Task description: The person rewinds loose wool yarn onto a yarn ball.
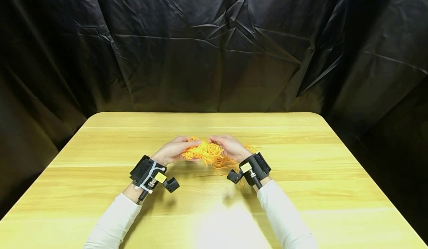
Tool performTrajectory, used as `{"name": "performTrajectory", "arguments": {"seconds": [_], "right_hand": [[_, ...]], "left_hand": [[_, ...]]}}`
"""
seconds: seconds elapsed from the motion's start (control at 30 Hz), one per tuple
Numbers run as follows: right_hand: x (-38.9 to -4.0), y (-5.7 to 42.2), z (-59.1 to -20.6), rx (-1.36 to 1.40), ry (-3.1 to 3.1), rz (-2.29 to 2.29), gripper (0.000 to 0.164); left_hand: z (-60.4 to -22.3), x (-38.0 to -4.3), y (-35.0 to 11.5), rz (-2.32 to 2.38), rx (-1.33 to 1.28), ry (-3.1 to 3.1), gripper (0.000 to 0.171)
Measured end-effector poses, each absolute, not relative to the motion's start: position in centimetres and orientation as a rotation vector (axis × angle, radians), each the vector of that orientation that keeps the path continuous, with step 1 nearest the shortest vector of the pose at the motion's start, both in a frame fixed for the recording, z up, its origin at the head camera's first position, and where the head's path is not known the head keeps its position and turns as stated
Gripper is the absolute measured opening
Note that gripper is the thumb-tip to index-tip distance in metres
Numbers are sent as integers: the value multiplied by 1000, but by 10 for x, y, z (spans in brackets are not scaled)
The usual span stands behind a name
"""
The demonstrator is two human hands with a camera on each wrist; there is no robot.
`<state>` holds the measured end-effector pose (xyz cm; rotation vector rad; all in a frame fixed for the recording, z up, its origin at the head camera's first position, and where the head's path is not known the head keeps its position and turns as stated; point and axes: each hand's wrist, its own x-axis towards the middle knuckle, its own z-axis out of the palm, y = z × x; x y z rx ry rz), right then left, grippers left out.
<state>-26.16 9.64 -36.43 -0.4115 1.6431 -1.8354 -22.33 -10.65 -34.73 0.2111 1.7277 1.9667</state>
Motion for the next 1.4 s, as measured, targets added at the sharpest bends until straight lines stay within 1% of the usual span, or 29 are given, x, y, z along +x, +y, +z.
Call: {"name": "performTrajectory", "arguments": {"seconds": [0.13,0.23,0.37,0.57,0.77,0.83,0.97,1.17,1.4], "right_hand": [[-261,97,-355,-430,1808,-1790,20],[-258,95,-347,-495,2045,-1702,24],[-249,89,-332,-615,2279,-1592,30],[-228,77,-315,-807,2432,-1521,27],[-206,68,-325,-1039,2456,-1443,24],[-202,66,-332,-1104,2462,-1389,23],[-200,65,-344,-1186,2459,-1306,21],[-210,70,-363,-1148,2326,-1337,25],[-229,84,-384,-797,1980,-1529,37]], "left_hand": [[-347,-223,-107,1941,225,1774,26],[-346,-222,-106,1919,190,1840,23],[-348,-222,-106,1945,128,1869,27],[-348,-225,-105,2027,21,1890,29],[-345,-226,-105,2123,-58,1870,34],[-344,-226,-105,2174,-47,1823,38],[-344,-225,-106,2226,-72,1785,38],[-342,-225,-106,2274,-92,1742,34],[-343,-224,-108,2232,-47,1769,34]]}}
